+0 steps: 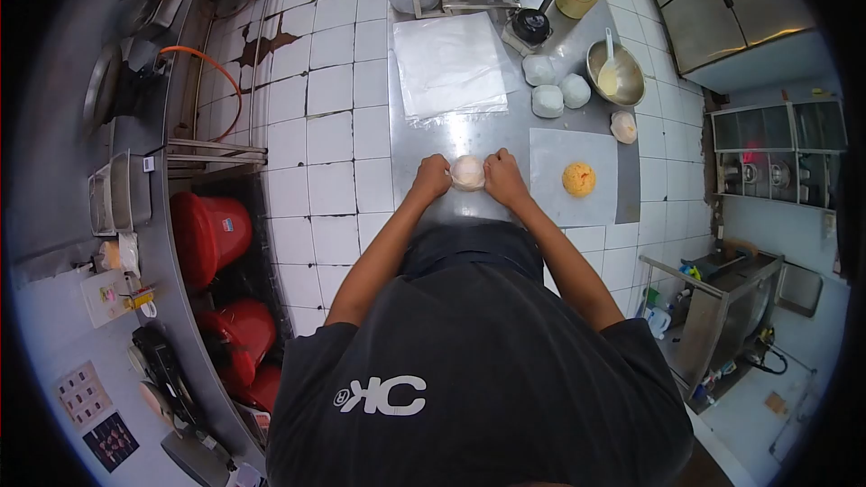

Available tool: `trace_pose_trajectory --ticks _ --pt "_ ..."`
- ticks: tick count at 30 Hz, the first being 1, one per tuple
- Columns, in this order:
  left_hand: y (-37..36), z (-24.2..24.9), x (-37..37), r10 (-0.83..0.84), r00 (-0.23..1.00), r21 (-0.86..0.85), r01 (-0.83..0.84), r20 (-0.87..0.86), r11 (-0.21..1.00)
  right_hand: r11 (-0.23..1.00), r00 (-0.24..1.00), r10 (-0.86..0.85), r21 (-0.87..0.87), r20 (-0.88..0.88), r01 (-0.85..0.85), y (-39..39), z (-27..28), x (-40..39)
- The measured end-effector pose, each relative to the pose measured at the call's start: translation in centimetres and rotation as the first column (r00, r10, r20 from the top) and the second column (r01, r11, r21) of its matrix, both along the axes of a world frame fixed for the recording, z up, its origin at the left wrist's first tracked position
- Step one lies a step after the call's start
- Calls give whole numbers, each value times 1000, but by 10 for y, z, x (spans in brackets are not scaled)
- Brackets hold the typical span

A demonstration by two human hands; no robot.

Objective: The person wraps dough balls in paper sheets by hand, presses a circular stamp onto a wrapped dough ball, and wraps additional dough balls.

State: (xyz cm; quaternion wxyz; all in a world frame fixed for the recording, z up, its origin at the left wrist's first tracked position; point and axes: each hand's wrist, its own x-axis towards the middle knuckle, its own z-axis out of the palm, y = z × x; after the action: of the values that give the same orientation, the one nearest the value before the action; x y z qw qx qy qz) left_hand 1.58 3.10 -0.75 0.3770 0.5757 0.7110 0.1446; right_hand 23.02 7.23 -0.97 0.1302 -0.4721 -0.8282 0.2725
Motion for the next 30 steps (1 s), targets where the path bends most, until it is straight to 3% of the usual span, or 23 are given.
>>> trace_pose_trajectory --ticks 2,3,5,9,11,12,13,14,15,16,18,21,22,24,25,26,27,30 --pt "-1 -7 8 60 998 25 -60 18 998 984 983 -175 36 -46 177 -6 -3 -11" --pt "-3 -5 11 119 992 43 -121 36 992 984 984 -173 39 -48 175 -8 3 -15" --pt "-12 -2 14 130 991 118 -133 32 984 958 903 -287 -76 -321 278 -14 15 -18" --pt "-22 -7 12 141 983 300 -171 118 939 952 898 -270 -238 -349 193 -16 2 -4" --pt "-22 11 13 118 987 313 -148 112 938 987 965 64 159 -253 -24 -16 15 6" --pt "-23 18 14 95 990 328 -125 106 937 987 966 63 156 -253 -24 -15 24 11" --pt "-26 13 11 95 990 326 -125 107 937 958 963 180 257 -200 -126 -11 33 17" --pt "-30 8 5 -1 1000 443 -7 18 897 908 947 290 352 -134 -229 -7 39 23" --pt "-31 4 -1 -87 993 543 118 -84 831 907 948 289 354 -133 -226 -3 32 29" --pt "-32 4 -5 -90 992 546 122 -85 829 892 935 341 346 -95 -290 0 19 35" --pt "-35 4 -10 -150 982 537 189 -116 822 877 920 387 333 -59 -347 3 3 39" --pt "-31 4 -12 -129 989 522 146 -69 840 911 920 355 285 -166 -300 7 -2 36" --pt "-28 2 -11 -127 989 525 145 -70 839 953 931 276 192 -237 -234 9 -2 33" --pt "-25 1 -3 -10 1000 367 18 -25 930 980 933 196 89 -301 -177 11 -3 27" --pt "-21 2 -1 -7 1000 367 15 -24 930 988 959 104 -84 -265 -130 14 -2 24" --pt "-17 2 3 85 994 267 -102 75 958 965 978 16 -254 -210 -70 16 -2 22" --pt "-13 0 5 184 969 151 -209 162 966 964 978 15 -256 -208 -69 17 1 18" --pt "-3 -8 7 123 990 32 -126 71 992 962 995 -63 -270 -81 39 16 6 1"
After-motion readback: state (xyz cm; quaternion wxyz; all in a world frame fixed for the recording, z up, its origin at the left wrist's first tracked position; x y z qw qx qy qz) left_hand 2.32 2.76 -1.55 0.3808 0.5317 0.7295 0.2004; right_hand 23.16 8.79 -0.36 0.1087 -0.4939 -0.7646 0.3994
